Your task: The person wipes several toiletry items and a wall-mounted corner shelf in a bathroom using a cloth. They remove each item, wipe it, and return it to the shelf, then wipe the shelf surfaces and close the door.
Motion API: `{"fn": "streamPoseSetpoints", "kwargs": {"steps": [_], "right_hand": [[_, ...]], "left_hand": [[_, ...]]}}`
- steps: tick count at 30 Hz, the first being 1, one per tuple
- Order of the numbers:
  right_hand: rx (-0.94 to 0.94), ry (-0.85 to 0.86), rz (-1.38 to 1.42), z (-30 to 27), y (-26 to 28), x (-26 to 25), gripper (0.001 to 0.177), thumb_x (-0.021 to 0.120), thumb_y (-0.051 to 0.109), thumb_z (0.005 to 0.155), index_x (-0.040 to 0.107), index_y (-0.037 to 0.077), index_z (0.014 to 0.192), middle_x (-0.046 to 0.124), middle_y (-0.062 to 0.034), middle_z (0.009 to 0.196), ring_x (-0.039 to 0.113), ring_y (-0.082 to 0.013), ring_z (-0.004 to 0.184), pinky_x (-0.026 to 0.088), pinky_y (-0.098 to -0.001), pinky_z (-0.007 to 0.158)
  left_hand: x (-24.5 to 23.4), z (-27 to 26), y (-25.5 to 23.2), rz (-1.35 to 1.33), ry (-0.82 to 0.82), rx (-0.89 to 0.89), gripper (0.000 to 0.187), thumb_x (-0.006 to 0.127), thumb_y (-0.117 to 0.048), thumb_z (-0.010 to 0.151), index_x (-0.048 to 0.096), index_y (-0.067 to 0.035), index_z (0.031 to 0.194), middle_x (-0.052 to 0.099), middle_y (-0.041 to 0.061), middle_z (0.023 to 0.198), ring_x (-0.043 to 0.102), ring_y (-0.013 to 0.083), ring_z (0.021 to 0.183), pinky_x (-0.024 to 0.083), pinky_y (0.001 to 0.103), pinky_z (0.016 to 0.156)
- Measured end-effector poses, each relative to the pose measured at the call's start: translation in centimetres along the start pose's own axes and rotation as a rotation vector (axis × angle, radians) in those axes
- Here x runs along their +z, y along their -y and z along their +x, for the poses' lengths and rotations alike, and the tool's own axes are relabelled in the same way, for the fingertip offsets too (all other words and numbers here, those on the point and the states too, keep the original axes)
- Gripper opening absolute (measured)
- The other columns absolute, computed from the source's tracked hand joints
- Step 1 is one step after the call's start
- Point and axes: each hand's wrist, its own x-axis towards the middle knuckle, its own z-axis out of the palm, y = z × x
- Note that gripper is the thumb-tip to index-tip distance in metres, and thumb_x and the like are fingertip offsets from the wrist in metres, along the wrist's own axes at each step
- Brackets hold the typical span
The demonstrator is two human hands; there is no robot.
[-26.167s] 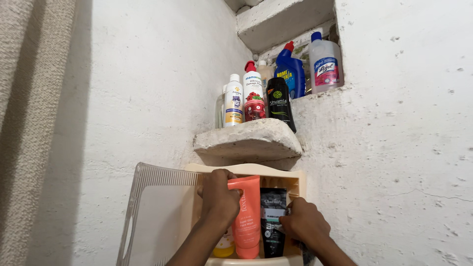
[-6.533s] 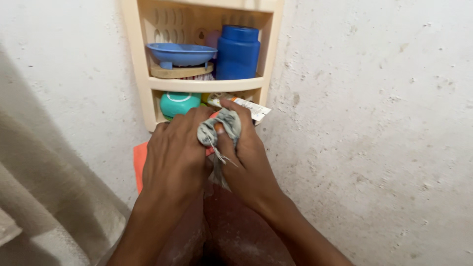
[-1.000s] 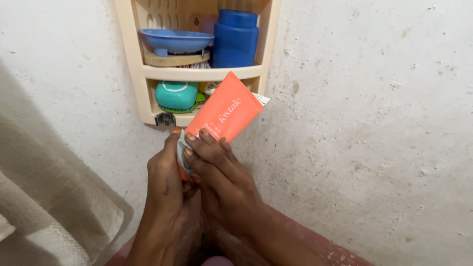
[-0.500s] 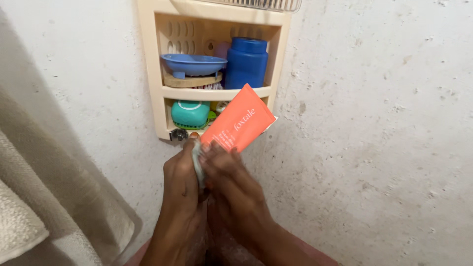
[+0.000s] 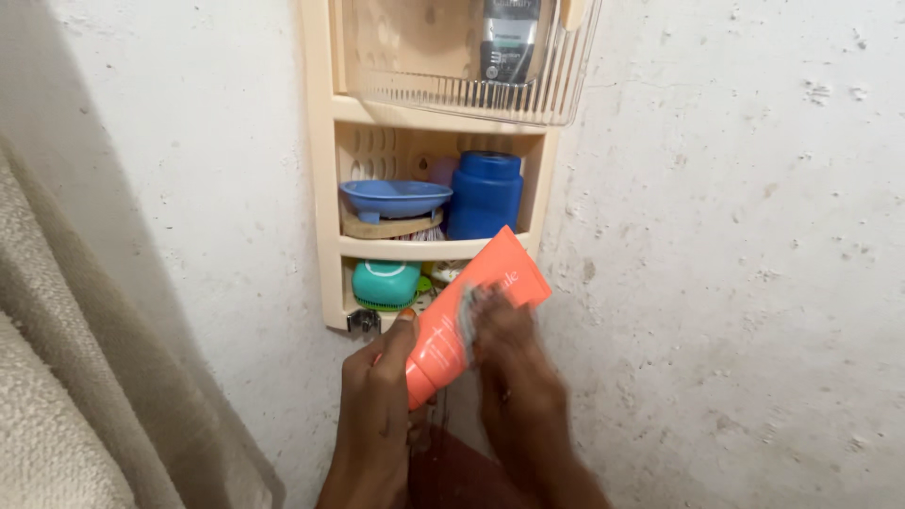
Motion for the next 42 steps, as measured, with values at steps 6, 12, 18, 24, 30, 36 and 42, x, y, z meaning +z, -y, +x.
{"fn": "streamPoseSetpoints", "kwargs": {"steps": [6,12,18,24,30,36,42], "right_hand": [[-0.136,0.167,0.088,-1.3,2.5,-0.4,0.031,0.066,-0.006,0.092,0.067,-0.002,0.122,0.066,-0.0164,0.136,0.06,-0.0341,0.137,0.044,-0.0518,0.118],[-0.102,0.051,-0.054,1.3,-2.5,-0.9,0.03,0.061,-0.008,0.091,0.064,-0.005,0.121,0.064,-0.0213,0.135,0.055,-0.0387,0.14,0.041,-0.0518,0.12],[0.432,-0.087,0.014,2.8,-5.4,-2.2,0.029,0.05,0.008,0.108,0.069,-0.005,0.127,0.063,-0.0219,0.114,0.062,-0.0252,0.097,0.052,-0.0365,0.082],[1.03,-0.121,0.952,3.3,-2.2,-2.8,0.042,0.047,0.031,0.102,0.063,0.003,0.128,0.064,-0.0046,0.076,0.059,-0.01,0.063,0.051,-0.026,0.057],[1.111,-0.15,1.094,5.9,-1.3,-4.7,0.027,0.06,0.027,0.1,0.064,0.004,0.113,0.064,-0.0032,0.075,0.056,-0.0099,0.06,0.048,-0.0259,0.054],[1.01,-0.272,0.978,8.6,-2.8,-8.1,0.024,0.062,0.025,0.099,0.068,0.005,0.111,0.065,-0.0028,0.075,0.058,-0.0096,0.061,0.047,-0.0248,0.051],[0.831,-0.43,0.8,12.7,-5.1,-13.2,0.023,0.063,0.021,0.102,0.067,0.004,0.115,0.066,-0.0032,0.082,0.06,-0.011,0.066,0.05,-0.0266,0.054]], "left_hand": [[-0.3,0.4,-0.1,0.096,0.054,0.083,0.047,0.049,-0.038,0.097,0.069,0.003,0.09,0.061,0.01,0.073,0.053,0.0193,0.063,0.041,0.034,0.055],[-0.8,0.9,-0.5,0.137,0.024,0.033,0.045,0.054,-0.042,0.094,0.064,0.001,0.084,0.049,0.006,0.057,0.034,0.0141,0.043,0.024,0.033,0.04],[-1.5,1.1,-0.8,0.08,-0.026,0.052,0.046,0.057,-0.047,0.094,0.061,-0.002,0.081,0.049,0.006,0.054,0.03,0.0125,0.037,0.019,0.032,0.036],[0.0,0.9,-2.3,0.086,0.033,0.043,0.049,0.053,-0.05,0.094,0.064,-0.003,0.085,0.044,0.005,0.052,0.028,0.0118,0.035,0.018,0.032,0.035],[3.0,0.5,-2.4,0.189,0.216,0.148,0.046,0.051,-0.047,0.092,0.072,-0.005,0.093,0.05,0.001,0.054,0.033,0.0103,0.04,0.025,0.029,0.039],[4.9,1.0,-4.3,0.767,0.118,0.512,0.051,0.058,-0.056,0.09,0.071,-0.007,0.096,0.072,0.011,0.055,0.064,0.0179,0.047,0.043,0.034,0.047],[6.1,2.2,-7.6,0.897,-0.255,1.625,0.035,0.074,-0.038,0.088,0.069,-0.008,0.106,0.073,0.007,0.096,0.068,0.0238,0.083,0.054,0.037,0.073]]}}
